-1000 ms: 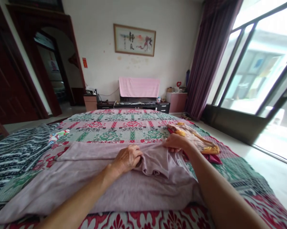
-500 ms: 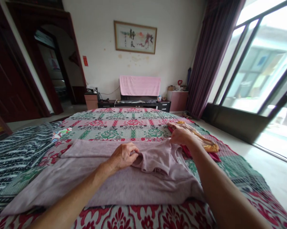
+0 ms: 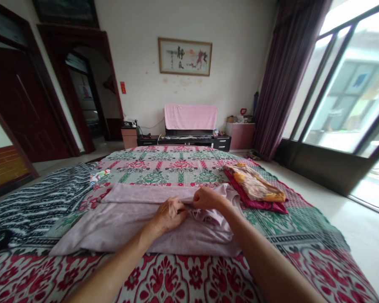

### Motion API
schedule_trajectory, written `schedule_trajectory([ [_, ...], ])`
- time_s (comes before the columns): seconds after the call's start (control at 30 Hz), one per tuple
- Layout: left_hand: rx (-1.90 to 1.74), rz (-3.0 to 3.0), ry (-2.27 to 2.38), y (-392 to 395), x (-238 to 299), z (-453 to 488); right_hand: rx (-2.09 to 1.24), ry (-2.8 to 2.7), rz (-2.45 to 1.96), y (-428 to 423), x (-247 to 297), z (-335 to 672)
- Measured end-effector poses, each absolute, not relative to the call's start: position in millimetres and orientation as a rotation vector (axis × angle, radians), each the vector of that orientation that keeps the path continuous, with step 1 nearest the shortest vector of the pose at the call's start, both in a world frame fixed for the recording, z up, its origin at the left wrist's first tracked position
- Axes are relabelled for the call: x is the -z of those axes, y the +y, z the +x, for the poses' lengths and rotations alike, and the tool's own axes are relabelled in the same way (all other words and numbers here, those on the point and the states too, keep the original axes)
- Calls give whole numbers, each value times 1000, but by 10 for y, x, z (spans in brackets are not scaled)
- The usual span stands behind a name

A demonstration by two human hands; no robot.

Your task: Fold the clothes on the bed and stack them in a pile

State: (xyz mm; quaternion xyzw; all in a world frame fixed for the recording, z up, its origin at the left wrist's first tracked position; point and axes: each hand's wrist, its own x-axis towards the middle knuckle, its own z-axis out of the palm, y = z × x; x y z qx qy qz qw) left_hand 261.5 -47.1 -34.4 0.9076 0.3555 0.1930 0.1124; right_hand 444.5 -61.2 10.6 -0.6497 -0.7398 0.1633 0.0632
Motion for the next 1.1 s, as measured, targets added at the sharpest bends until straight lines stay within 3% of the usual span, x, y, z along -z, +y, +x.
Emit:
schedule_trajectory([
  [0.2, -431, 2642, 1158, -423, 237, 2695, -585, -2167, -1752, -590, -159, 4683],
  [0.37, -431, 2615, 1240, -458, 223, 2727, -1083, -2120, -1745, -631, -148, 4648],
  [0.47, -532, 2610, 1286, -474, 225, 2693, -1192, -2065, -1671, -644, -152, 4621],
  [0.53, -620, 2585, 1312, -447, 218, 2642, -1099, -2062, -1671, -648, -176, 4607],
  [0.73, -669, 2583, 1041, -299, 300, 2516, -412, -2174, -1805, -622, -122, 4408],
  [1.1, -684, 2694, 1013, -251, 477, 2536, 28, -2321, -1737, -507, 80, 4478],
])
